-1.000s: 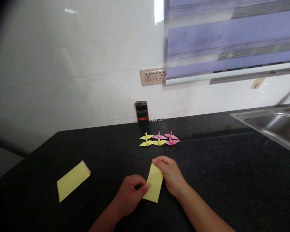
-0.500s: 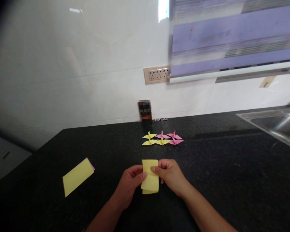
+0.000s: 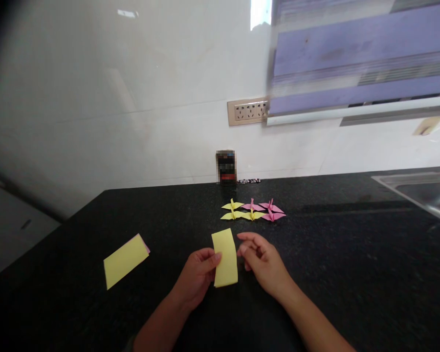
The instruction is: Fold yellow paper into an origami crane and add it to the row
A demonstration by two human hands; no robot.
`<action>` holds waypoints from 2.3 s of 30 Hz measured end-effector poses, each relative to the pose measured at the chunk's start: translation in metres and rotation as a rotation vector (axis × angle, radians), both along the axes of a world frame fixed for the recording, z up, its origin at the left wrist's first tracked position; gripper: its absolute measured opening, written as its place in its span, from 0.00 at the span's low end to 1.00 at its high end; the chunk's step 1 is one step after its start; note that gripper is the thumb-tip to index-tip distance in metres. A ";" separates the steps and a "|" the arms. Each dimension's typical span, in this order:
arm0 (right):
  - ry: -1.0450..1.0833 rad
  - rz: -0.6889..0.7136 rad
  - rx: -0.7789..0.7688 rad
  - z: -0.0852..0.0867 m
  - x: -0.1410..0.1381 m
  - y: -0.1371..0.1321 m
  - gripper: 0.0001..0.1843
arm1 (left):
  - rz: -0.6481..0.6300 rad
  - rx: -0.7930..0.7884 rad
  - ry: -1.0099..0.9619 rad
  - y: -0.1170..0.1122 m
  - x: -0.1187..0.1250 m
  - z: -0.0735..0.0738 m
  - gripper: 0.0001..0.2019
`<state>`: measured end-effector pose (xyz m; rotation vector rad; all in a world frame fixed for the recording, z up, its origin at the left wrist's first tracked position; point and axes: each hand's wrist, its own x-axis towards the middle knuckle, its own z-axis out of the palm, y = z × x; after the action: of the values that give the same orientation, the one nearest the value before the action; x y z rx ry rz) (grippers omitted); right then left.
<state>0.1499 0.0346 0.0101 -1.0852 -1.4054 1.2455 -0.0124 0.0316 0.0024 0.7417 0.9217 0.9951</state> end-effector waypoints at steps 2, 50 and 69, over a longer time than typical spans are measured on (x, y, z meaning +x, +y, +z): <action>-0.103 0.006 0.164 0.001 0.000 -0.001 0.15 | 0.022 -0.033 -0.050 0.001 -0.002 -0.001 0.09; -0.164 -0.042 -0.007 -0.005 -0.015 -0.008 0.13 | 0.087 0.283 0.261 -0.005 0.003 -0.001 0.11; -0.029 -0.072 -0.078 -0.006 -0.015 -0.007 0.12 | -0.008 0.285 0.314 -0.005 0.003 0.004 0.10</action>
<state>0.1354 0.0279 0.0039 -1.2008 -1.3369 1.2465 -0.0097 0.0270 0.0065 1.1656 1.0567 1.0326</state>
